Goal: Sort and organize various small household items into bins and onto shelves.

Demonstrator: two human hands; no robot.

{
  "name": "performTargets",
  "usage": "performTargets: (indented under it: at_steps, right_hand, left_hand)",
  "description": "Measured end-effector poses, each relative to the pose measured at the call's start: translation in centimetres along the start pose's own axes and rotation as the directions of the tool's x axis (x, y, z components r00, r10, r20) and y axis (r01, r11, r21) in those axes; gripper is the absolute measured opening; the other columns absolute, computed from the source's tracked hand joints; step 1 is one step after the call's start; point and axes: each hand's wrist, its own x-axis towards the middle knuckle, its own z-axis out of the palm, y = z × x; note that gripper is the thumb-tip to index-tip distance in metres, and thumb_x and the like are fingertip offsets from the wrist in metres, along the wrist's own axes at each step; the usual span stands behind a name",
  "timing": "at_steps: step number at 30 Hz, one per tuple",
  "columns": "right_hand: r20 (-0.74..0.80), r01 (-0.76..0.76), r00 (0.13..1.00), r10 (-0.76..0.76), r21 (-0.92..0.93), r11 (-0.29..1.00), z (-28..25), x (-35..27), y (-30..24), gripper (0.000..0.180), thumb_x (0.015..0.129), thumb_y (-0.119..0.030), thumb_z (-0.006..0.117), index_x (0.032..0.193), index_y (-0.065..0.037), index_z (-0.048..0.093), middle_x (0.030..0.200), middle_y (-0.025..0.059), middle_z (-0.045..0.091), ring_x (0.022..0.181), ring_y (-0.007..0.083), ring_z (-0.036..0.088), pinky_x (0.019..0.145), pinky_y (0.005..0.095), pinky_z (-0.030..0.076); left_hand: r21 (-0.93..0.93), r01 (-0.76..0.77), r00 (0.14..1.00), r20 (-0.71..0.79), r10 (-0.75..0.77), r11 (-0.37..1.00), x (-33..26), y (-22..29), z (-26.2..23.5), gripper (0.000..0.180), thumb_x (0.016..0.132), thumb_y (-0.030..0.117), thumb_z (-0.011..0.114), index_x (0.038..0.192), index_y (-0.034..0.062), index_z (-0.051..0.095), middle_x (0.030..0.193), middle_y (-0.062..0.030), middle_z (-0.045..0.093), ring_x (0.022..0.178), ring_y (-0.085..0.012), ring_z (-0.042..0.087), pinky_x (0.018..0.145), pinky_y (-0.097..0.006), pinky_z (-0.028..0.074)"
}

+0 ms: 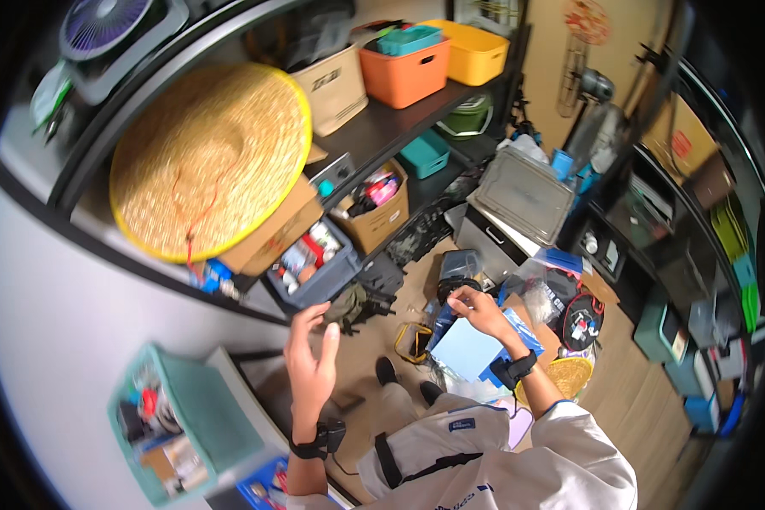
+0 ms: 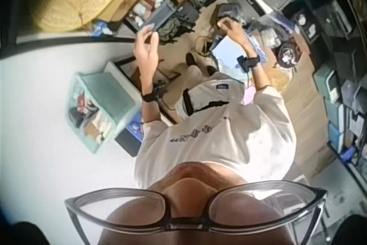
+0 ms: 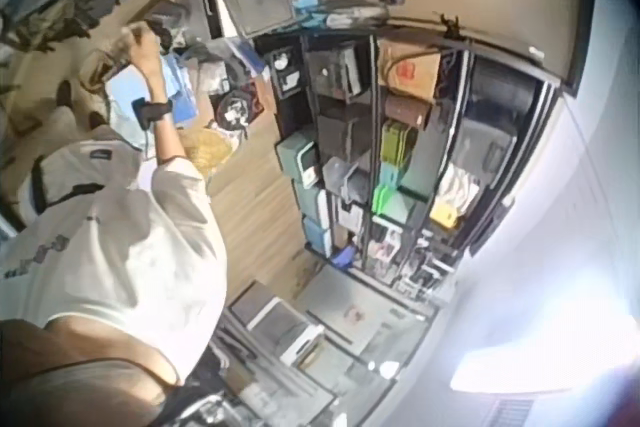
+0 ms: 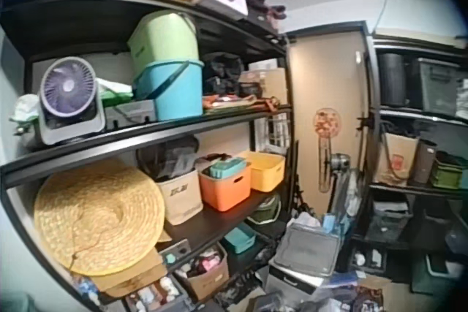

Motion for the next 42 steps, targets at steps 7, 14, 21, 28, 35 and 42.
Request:
performTargets:
  at_steps: [7,14,21,28,35,42]
  right_hand:
    - [-0.311,-0.084,0.949,0.048,-0.103,0.991,-6.2,-0.3,-2.7,0.035,0.102,-0.033,0.067,0.110,0.001,0.066,0.086,0.0165,0.075,0.081,0.0208,0.074,0.076,0.0374,0.058]
    - [-0.479,-0.060,0.877,0.034,-0.038,0.997,-8.8,-2.3,-2.8,0.031,0.102,-0.028,0.068,0.112,0.002,0.065,0.089,0.0139,0.075,0.079,0.0186,0.072,0.074,0.0337,0.057]
    - [-0.573,-0.076,0.820,-0.013,-0.131,0.989,-14.3,-3.0,-4.6,0.030,0.101,-0.025,0.069,0.111,0.003,0.067,0.089,0.0154,0.075,0.082,0.0232,0.075,0.075,0.0350,0.057]
    - [-0.618,-0.076,0.784,-0.059,-0.190,0.979,-19.2,0.0,-5.4,0.034,0.100,-0.027,0.069,0.114,0.004,0.064,0.101,0.0220,0.076,0.093,0.0330,0.076,0.081,0.0399,0.058]
    - [-0.627,-0.018,0.770,-0.120,-0.209,0.978,-21.9,10.8,-8.1,0.036,0.100,-0.024,0.071,0.120,0.004,0.060,0.100,0.0221,0.076,0.089,0.0332,0.076,0.080,0.0403,0.059]
    - [-0.572,0.076,0.757,-0.317,-0.405,0.911,-24.5,29.1,-10.8,0.044,0.094,-0.021,0.075,0.125,0.004,0.056,0.117,0.0265,0.068,0.112,0.0411,0.067,0.097,0.0460,0.053]
  left_hand:
    - [-0.090,-0.116,0.946,0.294,0.138,0.989,11.9,-2.8,5.0,0.032,0.100,0.022,0.068,0.122,-0.0003,0.064,0.118,-0.0153,0.070,0.108,-0.0302,0.067,0.097,-0.040,0.052]
    - [-0.120,-0.270,0.910,0.293,0.294,0.955,18.2,-4.6,8.3,0.024,0.100,0.017,0.068,0.117,-0.0005,0.065,0.112,-0.0139,0.073,0.103,-0.0259,0.071,0.093,-0.037,0.055]
    - [0.042,-0.402,0.867,0.339,0.366,0.915,23.3,-7.7,16.9,0.029,0.096,0.020,0.070,0.114,-0.0013,0.062,0.112,-0.0253,0.071,0.106,-0.0465,0.066,0.093,-0.049,0.052]
    - [0.371,-0.548,0.804,0.482,0.349,0.750,29.4,-8.9,23.9,0.037,0.091,0.016,0.072,0.122,-0.0020,0.062,0.118,-0.0250,0.068,0.114,-0.0431,0.063,0.097,-0.050,0.052]
    - [0.383,-0.551,0.814,0.440,0.378,0.741,35.5,-12.9,28.4,0.054,0.094,0.018,0.071,0.141,-0.0044,0.055,0.143,-0.0258,0.058,0.139,-0.0416,0.050,0.119,-0.049,0.037]
    - [0.057,-0.548,0.768,0.430,0.475,0.835,39.0,-9.4,32.2,0.055,0.099,0.025,0.064,0.146,-0.0026,0.051,0.146,-0.0279,0.055,0.138,-0.0459,0.050,0.119,-0.050,0.037]
